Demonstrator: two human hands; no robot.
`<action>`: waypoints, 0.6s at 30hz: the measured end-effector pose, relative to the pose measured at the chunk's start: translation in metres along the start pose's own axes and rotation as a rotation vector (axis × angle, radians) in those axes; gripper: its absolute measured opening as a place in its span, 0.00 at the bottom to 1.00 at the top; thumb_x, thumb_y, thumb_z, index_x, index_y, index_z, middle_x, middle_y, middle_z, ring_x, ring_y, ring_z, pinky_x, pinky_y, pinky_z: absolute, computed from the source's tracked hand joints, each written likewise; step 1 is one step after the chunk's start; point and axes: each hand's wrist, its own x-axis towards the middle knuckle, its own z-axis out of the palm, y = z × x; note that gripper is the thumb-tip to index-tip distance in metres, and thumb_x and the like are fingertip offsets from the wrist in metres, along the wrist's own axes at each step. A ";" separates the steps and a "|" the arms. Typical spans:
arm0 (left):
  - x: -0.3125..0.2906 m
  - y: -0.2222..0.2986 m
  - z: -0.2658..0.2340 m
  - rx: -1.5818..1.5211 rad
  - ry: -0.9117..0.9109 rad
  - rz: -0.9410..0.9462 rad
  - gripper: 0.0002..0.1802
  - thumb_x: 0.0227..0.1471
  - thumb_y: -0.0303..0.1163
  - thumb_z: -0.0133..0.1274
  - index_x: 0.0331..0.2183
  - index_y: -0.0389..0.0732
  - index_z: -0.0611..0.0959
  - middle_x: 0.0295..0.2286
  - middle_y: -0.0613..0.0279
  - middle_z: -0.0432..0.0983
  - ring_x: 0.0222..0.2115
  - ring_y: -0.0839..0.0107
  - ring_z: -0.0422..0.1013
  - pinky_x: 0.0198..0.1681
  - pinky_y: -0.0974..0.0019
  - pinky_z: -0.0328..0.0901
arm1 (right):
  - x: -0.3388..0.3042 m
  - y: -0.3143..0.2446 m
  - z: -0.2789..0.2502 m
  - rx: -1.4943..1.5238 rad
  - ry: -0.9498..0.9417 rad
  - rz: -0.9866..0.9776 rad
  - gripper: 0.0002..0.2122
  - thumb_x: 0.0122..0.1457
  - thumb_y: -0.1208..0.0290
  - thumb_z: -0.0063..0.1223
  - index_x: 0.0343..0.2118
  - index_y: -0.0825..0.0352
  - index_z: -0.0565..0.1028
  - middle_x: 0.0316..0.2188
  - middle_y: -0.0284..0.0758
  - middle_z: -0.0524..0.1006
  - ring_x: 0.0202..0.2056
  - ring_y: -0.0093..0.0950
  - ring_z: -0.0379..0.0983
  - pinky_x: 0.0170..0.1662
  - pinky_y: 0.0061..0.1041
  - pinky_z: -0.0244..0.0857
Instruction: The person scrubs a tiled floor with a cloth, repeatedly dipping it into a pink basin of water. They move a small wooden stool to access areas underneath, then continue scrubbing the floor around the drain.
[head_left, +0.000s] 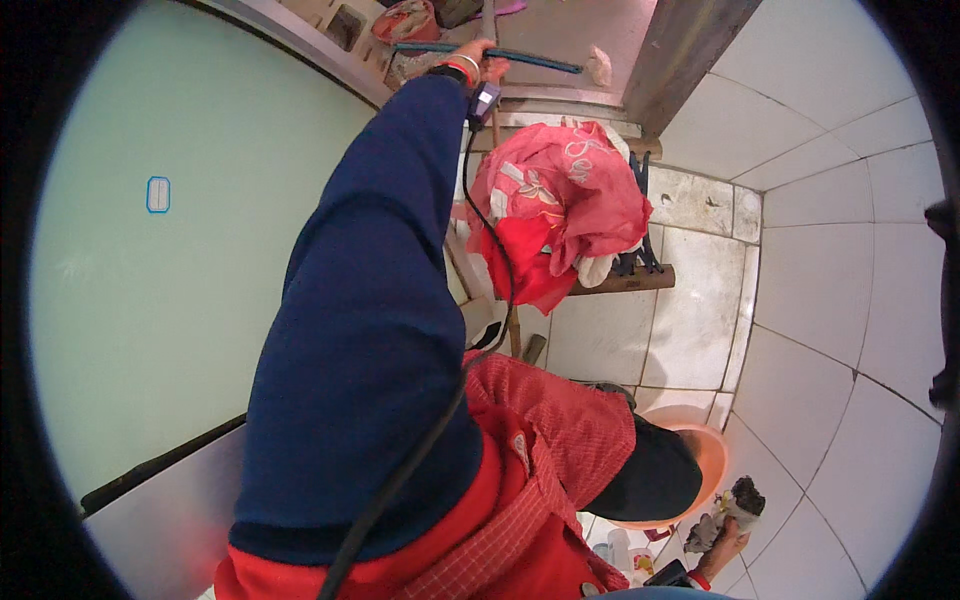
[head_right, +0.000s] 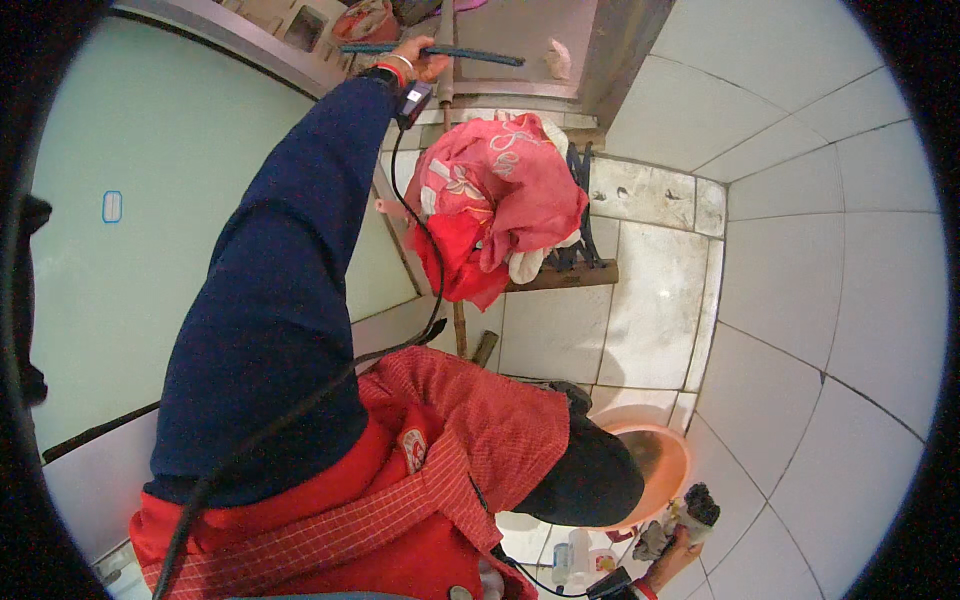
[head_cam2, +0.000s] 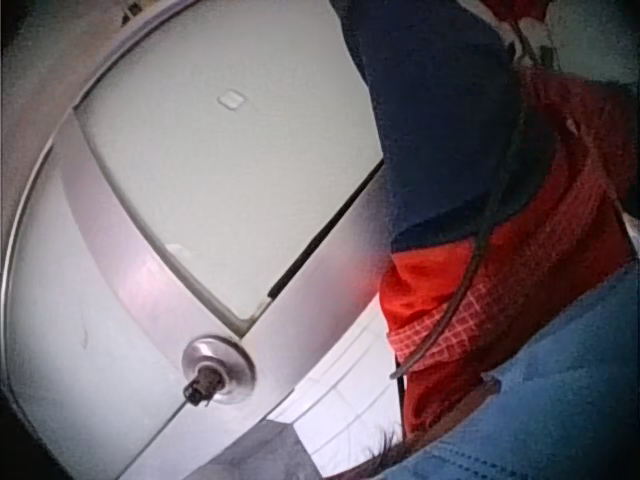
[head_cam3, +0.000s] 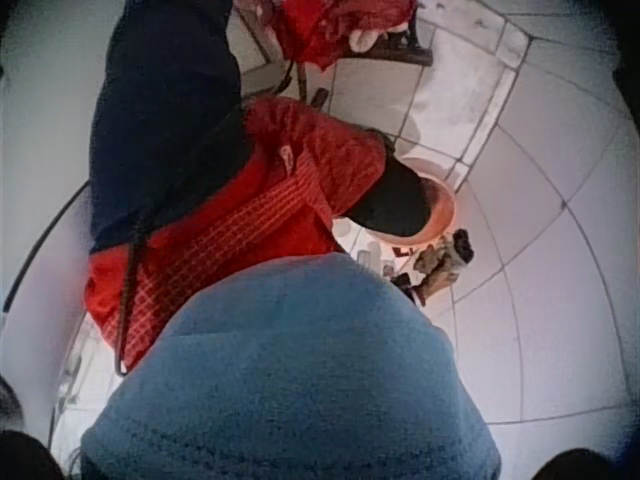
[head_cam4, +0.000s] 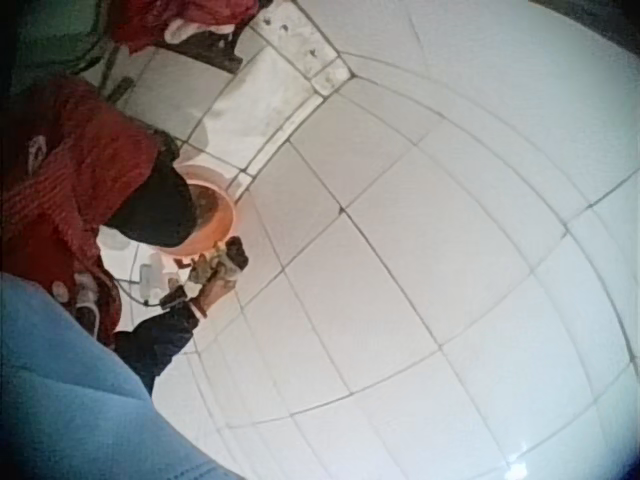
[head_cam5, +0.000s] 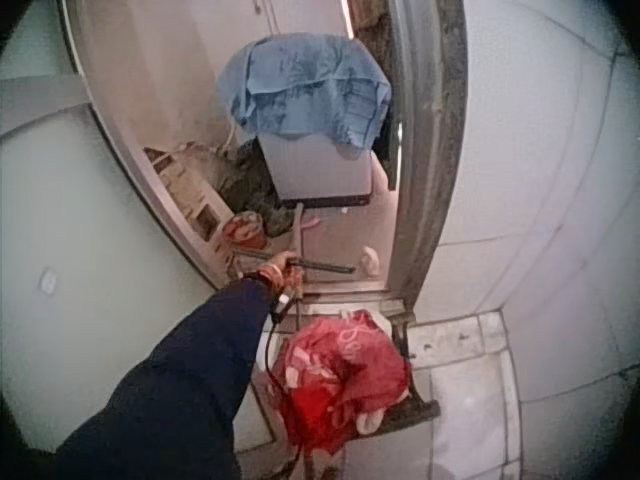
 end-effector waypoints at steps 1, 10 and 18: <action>-0.003 0.005 -0.008 0.003 -0.013 -0.003 0.27 0.52 0.46 0.44 0.37 0.26 0.75 0.31 0.45 0.76 0.25 0.60 0.75 0.24 0.66 0.72 | 0.000 -0.001 0.000 0.008 -0.002 -0.005 0.16 0.52 0.70 0.50 0.43 0.70 0.69 0.35 0.35 0.73 0.33 0.26 0.71 0.32 0.26 0.68; -0.013 -0.031 -0.047 0.008 0.079 -0.096 0.27 0.52 0.45 0.44 0.37 0.26 0.74 0.30 0.45 0.76 0.24 0.61 0.75 0.23 0.66 0.71 | -0.001 -0.009 0.016 0.066 -0.038 0.006 0.16 0.53 0.74 0.47 0.45 0.71 0.69 0.39 0.37 0.73 0.36 0.28 0.70 0.38 0.26 0.66; -0.014 -0.075 -0.028 0.064 0.067 -0.256 0.27 0.49 0.47 0.49 0.37 0.28 0.76 0.31 0.50 0.77 0.25 0.67 0.75 0.27 0.68 0.71 | -0.008 -0.016 0.015 0.001 0.007 0.000 0.15 0.52 0.75 0.47 0.43 0.71 0.69 0.37 0.36 0.73 0.35 0.27 0.70 0.37 0.25 0.66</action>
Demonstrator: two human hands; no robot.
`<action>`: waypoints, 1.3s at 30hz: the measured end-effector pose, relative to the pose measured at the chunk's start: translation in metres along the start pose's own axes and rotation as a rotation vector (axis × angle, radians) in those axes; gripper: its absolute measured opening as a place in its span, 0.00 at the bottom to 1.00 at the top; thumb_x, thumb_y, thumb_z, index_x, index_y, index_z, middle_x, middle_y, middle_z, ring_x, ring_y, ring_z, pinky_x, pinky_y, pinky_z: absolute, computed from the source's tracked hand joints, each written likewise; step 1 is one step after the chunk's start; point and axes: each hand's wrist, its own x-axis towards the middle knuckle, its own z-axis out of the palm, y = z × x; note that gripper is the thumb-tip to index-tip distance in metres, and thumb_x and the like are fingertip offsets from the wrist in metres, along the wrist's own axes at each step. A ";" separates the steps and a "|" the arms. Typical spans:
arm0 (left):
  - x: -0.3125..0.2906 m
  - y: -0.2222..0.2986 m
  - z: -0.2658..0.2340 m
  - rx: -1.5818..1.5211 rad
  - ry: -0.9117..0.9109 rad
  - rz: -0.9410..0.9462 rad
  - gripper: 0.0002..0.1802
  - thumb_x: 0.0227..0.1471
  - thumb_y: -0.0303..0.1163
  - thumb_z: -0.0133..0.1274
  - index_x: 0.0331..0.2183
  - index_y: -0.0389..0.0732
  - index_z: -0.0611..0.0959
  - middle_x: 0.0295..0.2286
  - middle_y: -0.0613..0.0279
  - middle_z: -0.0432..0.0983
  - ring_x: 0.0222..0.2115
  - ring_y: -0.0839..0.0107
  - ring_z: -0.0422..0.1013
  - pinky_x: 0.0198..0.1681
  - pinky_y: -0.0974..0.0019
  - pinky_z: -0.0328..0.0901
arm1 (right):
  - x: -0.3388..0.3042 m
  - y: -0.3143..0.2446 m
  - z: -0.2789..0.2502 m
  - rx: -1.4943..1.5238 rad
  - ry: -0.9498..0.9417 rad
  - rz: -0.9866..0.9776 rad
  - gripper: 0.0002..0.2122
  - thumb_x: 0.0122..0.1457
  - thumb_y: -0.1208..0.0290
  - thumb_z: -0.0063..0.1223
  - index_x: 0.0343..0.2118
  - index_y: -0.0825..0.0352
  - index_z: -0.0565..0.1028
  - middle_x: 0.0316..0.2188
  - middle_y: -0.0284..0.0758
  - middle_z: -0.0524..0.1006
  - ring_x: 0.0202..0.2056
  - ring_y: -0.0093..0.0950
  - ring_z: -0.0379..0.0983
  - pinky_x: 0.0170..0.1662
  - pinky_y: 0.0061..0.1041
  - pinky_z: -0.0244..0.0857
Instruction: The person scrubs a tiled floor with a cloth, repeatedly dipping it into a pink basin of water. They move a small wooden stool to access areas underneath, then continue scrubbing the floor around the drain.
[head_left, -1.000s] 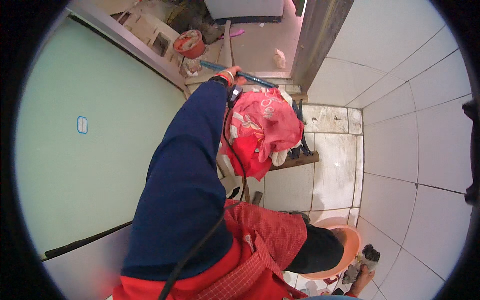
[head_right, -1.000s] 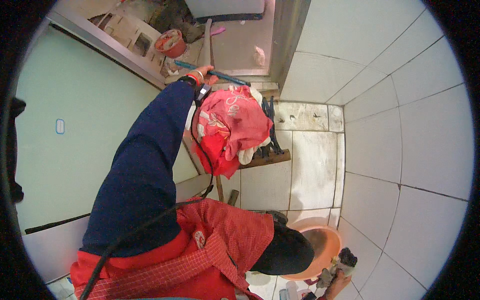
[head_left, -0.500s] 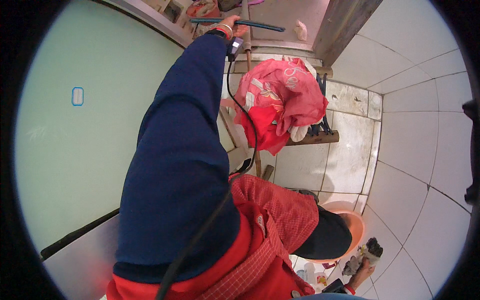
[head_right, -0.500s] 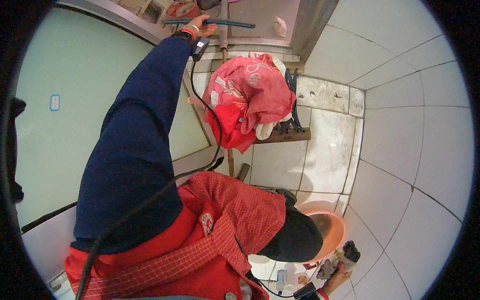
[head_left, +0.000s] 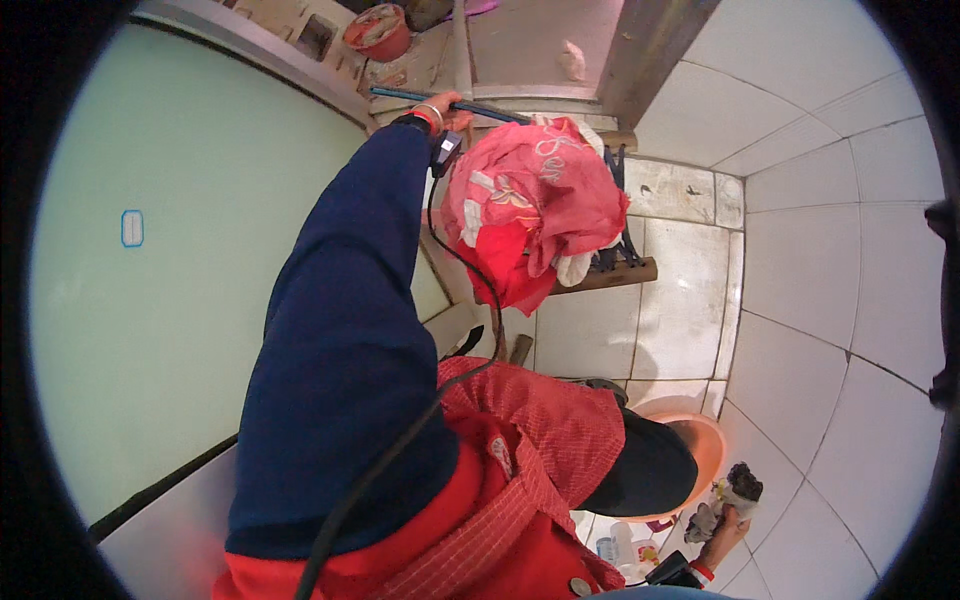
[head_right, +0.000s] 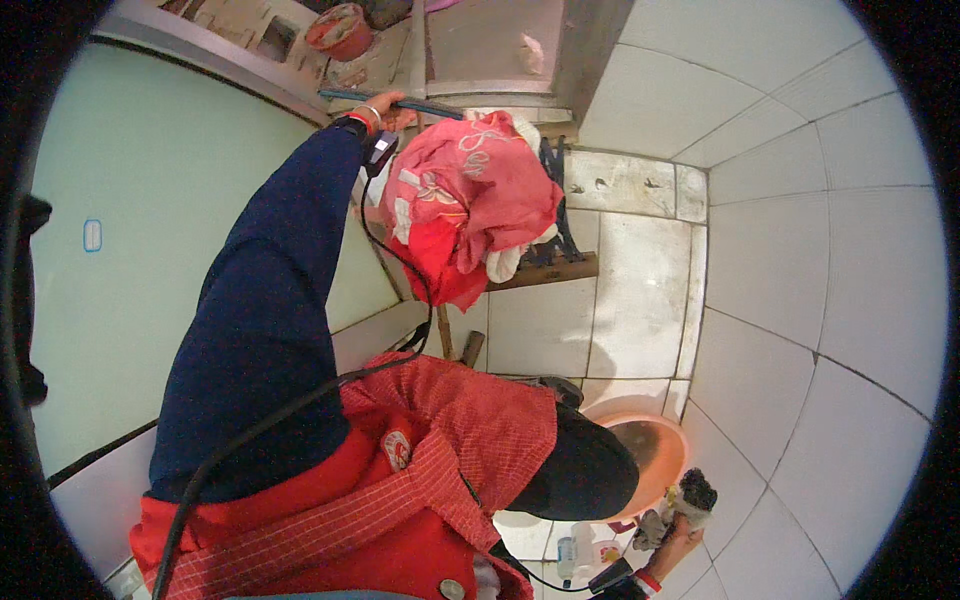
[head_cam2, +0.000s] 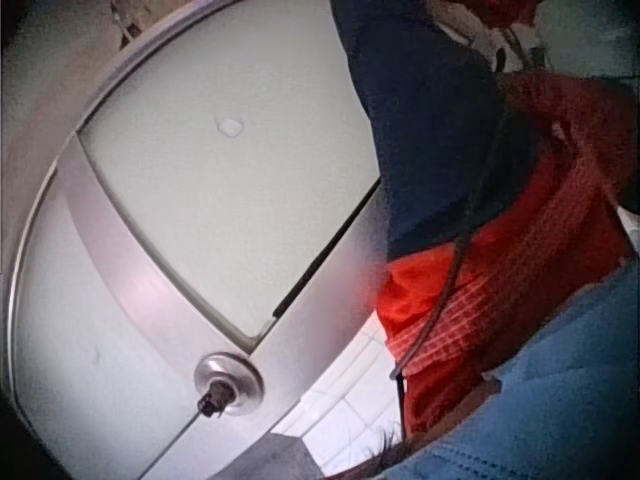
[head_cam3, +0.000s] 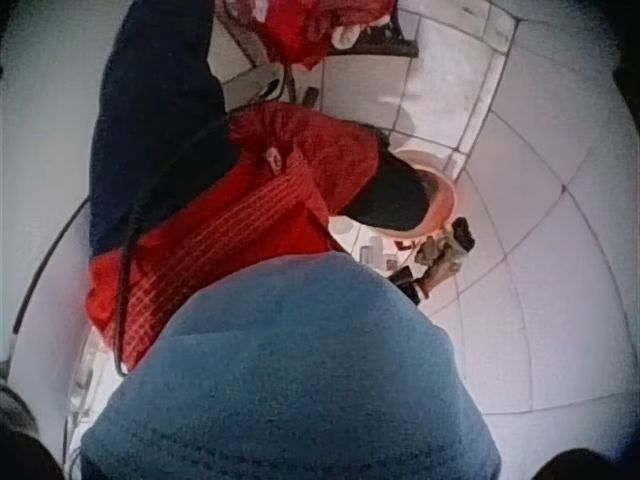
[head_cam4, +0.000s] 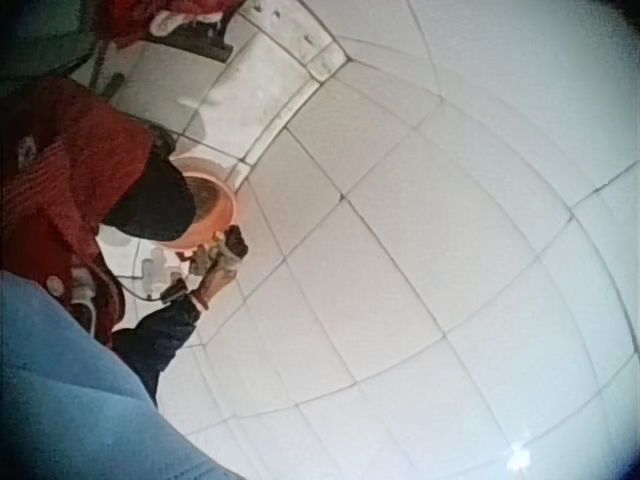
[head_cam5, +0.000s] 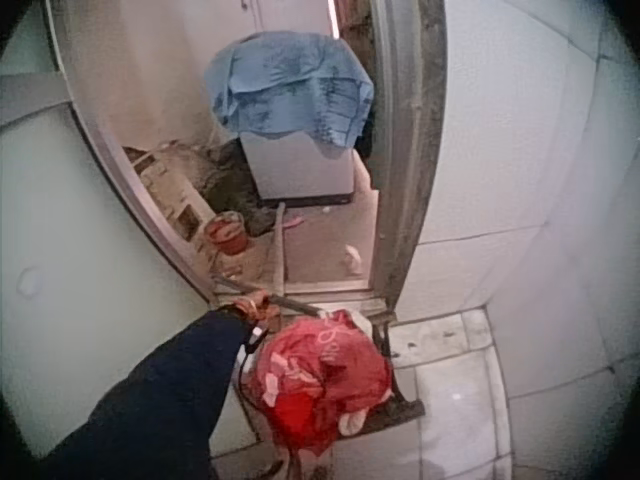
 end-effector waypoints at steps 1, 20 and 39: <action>-0.002 0.002 0.006 0.023 -0.005 0.016 0.27 0.49 0.47 0.49 0.37 0.28 0.76 0.32 0.50 0.77 0.25 0.67 0.75 0.28 0.68 0.71 | -0.001 -0.001 0.000 -0.008 0.001 0.005 0.15 0.51 0.74 0.47 0.43 0.71 0.69 0.36 0.36 0.73 0.35 0.27 0.70 0.37 0.25 0.65; -0.045 0.070 0.110 0.154 -0.031 0.202 0.22 0.53 0.44 0.43 0.41 0.35 0.70 0.34 0.47 0.75 0.29 0.58 0.75 0.27 0.61 0.71 | -0.006 0.001 0.009 0.086 -0.023 -0.050 0.13 0.48 0.76 0.49 0.39 0.69 0.70 0.31 0.30 0.72 0.30 0.21 0.67 0.34 0.23 0.63; -0.012 0.065 0.125 0.071 -0.202 0.111 0.15 0.52 0.31 0.41 0.37 0.31 0.73 0.36 0.46 0.75 0.34 0.58 0.74 0.36 0.57 0.72 | -0.008 0.017 -0.003 0.048 0.034 -0.002 0.17 0.47 0.73 0.48 0.42 0.71 0.69 0.33 0.33 0.72 0.31 0.24 0.67 0.35 0.24 0.63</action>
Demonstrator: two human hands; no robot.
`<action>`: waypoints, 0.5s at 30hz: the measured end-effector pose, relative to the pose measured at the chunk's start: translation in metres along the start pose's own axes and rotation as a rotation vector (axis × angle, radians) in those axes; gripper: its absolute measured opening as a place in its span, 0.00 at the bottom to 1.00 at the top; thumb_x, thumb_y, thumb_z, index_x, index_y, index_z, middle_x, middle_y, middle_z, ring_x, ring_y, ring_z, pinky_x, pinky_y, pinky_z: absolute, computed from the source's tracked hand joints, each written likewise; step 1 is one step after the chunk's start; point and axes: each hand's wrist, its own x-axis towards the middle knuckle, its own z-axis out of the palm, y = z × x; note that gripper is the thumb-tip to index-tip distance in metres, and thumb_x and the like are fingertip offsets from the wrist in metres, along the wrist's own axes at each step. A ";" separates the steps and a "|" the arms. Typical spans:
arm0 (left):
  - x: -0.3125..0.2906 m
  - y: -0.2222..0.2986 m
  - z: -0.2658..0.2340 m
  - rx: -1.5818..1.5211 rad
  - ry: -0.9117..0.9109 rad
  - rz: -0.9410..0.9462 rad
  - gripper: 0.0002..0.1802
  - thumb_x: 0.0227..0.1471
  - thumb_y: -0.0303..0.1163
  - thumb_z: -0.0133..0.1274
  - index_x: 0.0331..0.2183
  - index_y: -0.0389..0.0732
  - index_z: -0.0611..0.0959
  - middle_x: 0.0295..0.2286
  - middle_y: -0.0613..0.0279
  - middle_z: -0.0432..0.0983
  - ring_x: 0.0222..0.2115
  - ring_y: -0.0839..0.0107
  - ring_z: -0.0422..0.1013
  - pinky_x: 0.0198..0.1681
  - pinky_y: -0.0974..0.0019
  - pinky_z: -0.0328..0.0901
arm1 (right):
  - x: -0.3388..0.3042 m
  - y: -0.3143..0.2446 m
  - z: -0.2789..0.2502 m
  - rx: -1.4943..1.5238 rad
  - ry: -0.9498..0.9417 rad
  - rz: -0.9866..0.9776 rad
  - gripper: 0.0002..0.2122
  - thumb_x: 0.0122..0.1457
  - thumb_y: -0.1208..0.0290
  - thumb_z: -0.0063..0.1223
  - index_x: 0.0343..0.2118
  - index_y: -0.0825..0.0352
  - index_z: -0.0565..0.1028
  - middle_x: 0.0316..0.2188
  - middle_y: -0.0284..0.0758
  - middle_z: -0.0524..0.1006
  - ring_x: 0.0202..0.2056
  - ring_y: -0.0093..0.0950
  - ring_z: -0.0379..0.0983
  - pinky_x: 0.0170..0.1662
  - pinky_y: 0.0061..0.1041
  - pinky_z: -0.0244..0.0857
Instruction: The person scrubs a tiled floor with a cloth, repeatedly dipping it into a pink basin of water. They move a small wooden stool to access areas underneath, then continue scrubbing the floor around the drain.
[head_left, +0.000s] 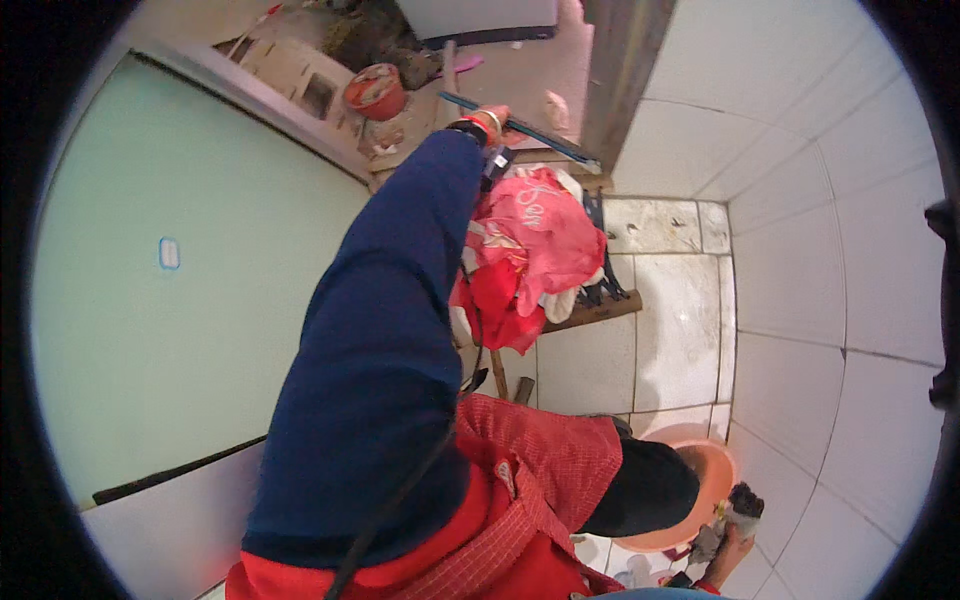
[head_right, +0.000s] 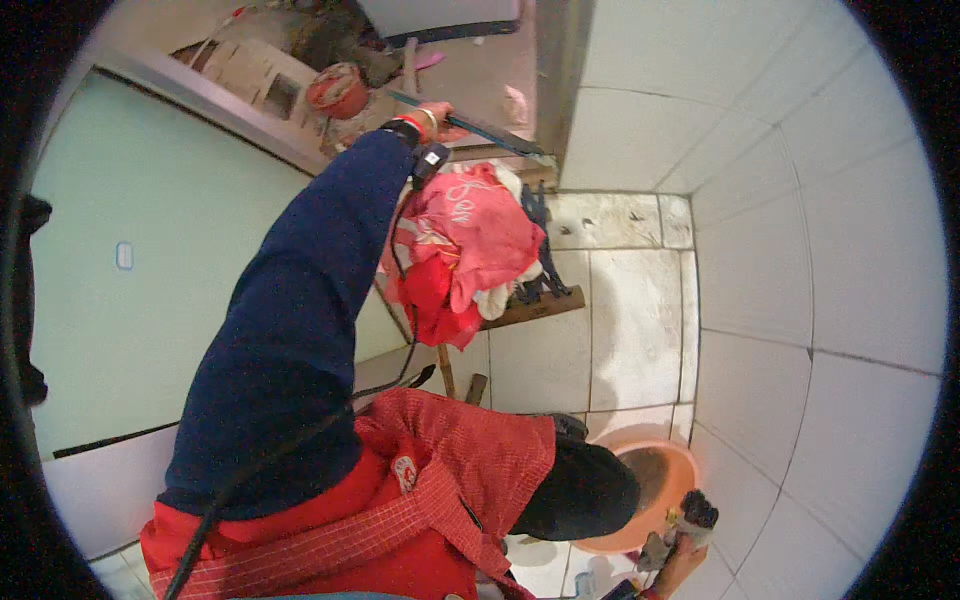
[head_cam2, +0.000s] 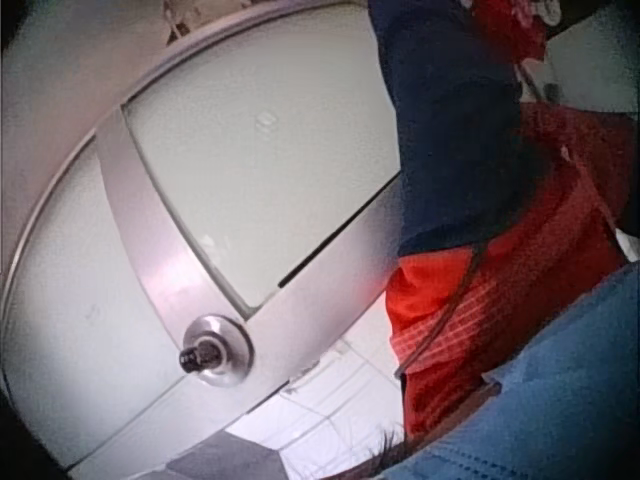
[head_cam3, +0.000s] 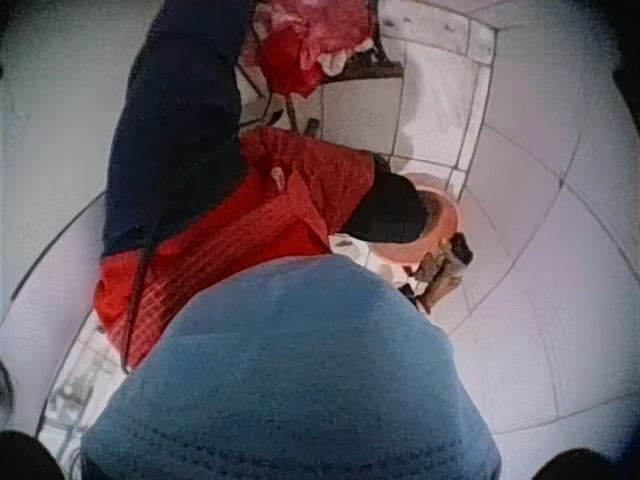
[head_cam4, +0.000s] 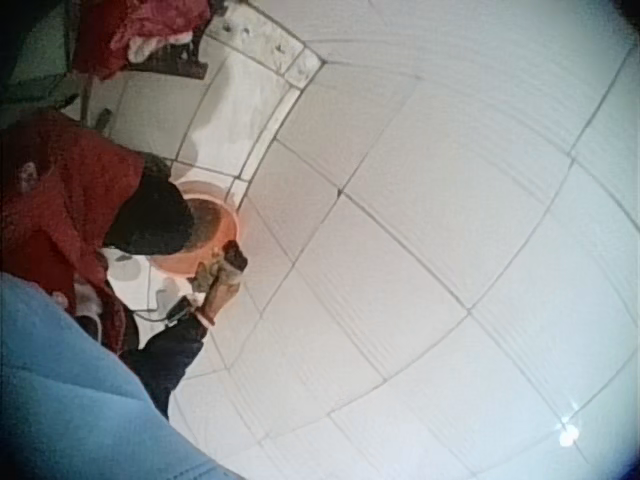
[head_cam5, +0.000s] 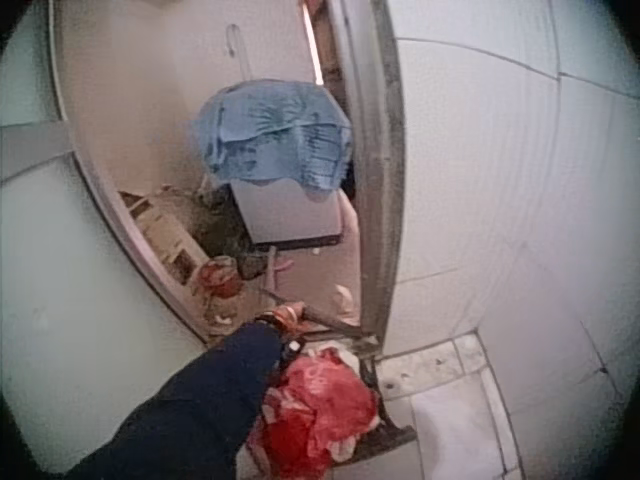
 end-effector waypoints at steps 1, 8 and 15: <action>-0.002 -0.002 0.001 -0.189 0.017 -0.081 0.13 0.52 0.30 0.41 0.36 0.32 0.74 0.35 0.48 0.76 0.33 0.59 0.75 0.34 0.57 0.73 | 0.001 0.001 -0.001 -0.010 0.001 -0.023 0.16 0.47 0.73 0.48 0.42 0.70 0.69 0.32 0.33 0.72 0.31 0.24 0.67 0.34 0.24 0.63; -0.003 -0.034 -0.048 -0.251 0.035 -0.021 0.18 0.50 0.35 0.43 0.39 0.32 0.71 0.32 0.47 0.75 0.30 0.57 0.74 0.31 0.60 0.72 | 0.013 0.006 -0.004 -0.072 -0.008 0.014 0.15 0.46 0.75 0.48 0.40 0.69 0.70 0.28 0.31 0.71 0.29 0.23 0.67 0.32 0.23 0.62; 0.003 -0.012 -0.057 -0.027 -0.095 -0.018 0.25 0.51 0.46 0.43 0.39 0.32 0.74 0.32 0.48 0.76 0.27 0.66 0.73 0.24 0.67 0.67 | 0.010 -0.013 0.010 0.049 -0.050 0.016 0.16 0.46 0.74 0.49 0.41 0.70 0.70 0.32 0.31 0.72 0.31 0.23 0.67 0.35 0.22 0.62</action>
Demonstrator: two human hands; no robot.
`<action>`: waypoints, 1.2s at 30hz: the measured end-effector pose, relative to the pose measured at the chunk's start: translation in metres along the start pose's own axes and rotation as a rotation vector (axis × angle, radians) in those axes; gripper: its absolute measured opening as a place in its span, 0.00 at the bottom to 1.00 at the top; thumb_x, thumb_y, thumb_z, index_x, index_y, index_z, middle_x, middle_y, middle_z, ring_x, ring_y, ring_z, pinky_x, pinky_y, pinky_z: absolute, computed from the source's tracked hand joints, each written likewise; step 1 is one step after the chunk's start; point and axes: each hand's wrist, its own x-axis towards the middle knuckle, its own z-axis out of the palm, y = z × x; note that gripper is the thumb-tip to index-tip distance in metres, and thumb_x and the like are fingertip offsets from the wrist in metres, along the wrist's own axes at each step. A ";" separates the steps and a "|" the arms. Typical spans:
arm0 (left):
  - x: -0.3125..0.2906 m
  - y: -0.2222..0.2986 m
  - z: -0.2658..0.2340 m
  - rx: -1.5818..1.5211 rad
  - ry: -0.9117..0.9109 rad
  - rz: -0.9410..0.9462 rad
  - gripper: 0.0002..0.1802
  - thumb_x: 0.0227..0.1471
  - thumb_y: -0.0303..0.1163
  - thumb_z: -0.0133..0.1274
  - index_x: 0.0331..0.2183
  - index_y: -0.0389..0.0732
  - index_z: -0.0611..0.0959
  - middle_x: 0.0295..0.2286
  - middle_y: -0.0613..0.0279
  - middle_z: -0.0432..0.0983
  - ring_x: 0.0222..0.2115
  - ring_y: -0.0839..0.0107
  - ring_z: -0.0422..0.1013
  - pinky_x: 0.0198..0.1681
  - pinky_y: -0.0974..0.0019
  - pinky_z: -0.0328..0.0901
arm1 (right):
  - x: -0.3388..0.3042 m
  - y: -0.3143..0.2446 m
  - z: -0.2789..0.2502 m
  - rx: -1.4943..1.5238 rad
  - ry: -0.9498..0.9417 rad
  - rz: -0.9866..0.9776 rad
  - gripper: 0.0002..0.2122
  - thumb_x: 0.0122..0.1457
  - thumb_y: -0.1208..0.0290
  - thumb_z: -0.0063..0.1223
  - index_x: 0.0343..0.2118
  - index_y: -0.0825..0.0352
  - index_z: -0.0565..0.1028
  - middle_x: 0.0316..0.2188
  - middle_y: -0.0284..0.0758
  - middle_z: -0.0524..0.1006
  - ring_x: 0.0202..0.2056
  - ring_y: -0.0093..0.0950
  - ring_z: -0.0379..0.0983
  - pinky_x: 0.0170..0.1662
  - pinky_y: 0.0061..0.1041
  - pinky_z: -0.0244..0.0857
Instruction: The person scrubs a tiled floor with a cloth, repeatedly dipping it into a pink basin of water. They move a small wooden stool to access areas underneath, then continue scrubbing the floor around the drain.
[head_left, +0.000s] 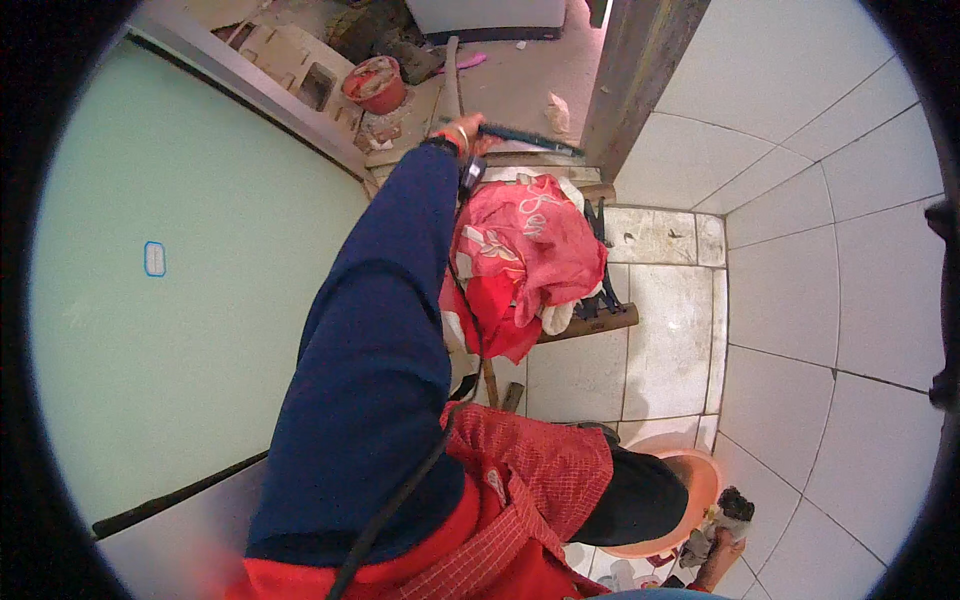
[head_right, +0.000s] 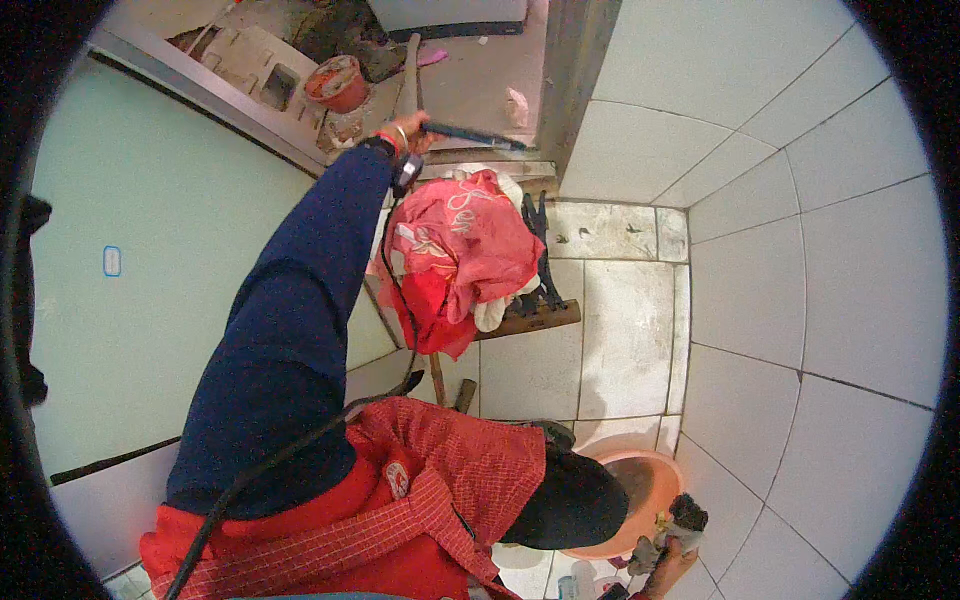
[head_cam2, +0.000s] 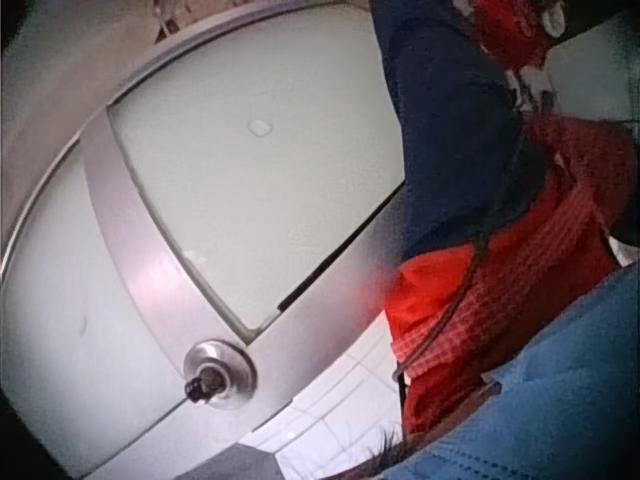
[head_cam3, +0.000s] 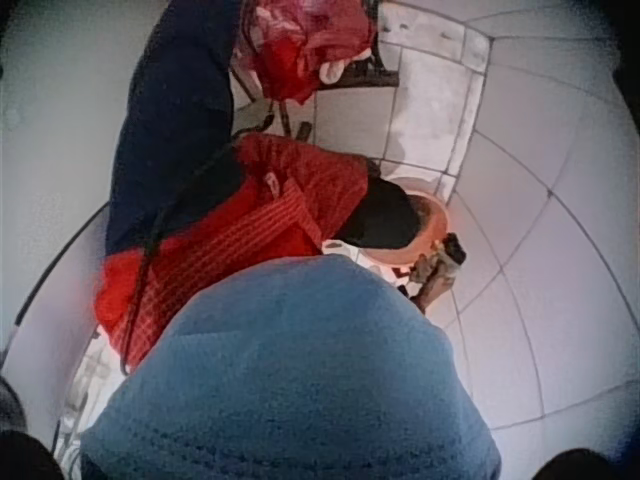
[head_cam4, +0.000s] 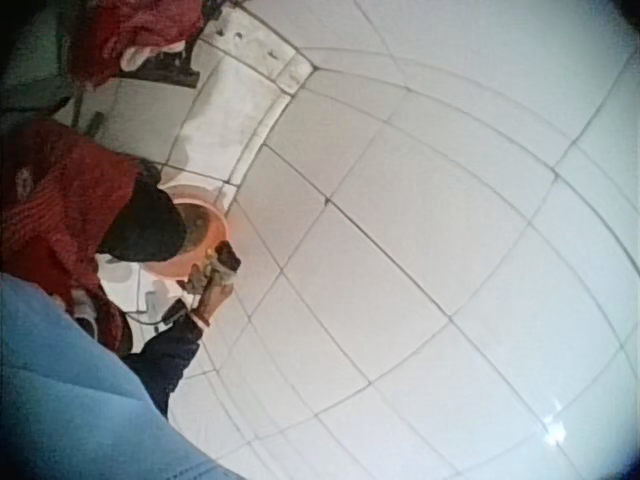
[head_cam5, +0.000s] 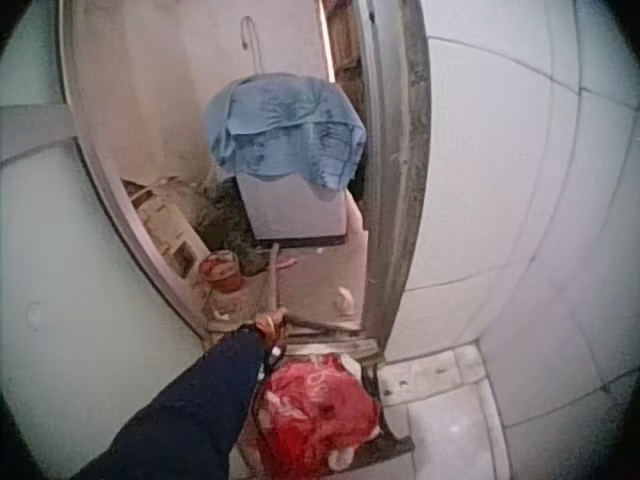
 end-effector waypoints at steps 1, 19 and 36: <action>-0.002 0.012 0.013 0.014 0.006 0.081 0.28 0.52 0.49 0.43 0.41 0.31 0.73 0.34 0.45 0.75 0.29 0.63 0.73 0.25 0.65 0.69 | 0.000 -0.003 0.001 0.038 -0.047 0.017 0.16 0.47 0.74 0.49 0.42 0.70 0.70 0.33 0.31 0.72 0.32 0.23 0.68 0.35 0.21 0.62; -0.125 0.093 0.197 0.921 -0.462 0.142 0.26 0.52 0.50 0.47 0.46 0.42 0.71 0.39 0.62 0.73 0.30 0.72 0.74 0.30 0.70 0.71 | -0.013 0.017 -0.016 -0.135 0.207 -0.191 0.14 0.51 0.65 0.53 0.37 0.69 0.71 0.30 0.31 0.71 0.30 0.23 0.66 0.32 0.23 0.61; -0.290 -0.236 0.518 0.898 -1.395 0.080 0.50 0.46 0.46 0.57 0.60 0.49 0.44 0.52 0.52 0.54 0.49 0.59 0.61 0.43 0.62 0.69 | 0.066 -0.036 0.063 0.207 -0.104 -0.318 0.18 0.43 0.71 0.54 0.40 0.70 0.72 0.32 0.35 0.75 0.34 0.23 0.70 0.39 0.24 0.64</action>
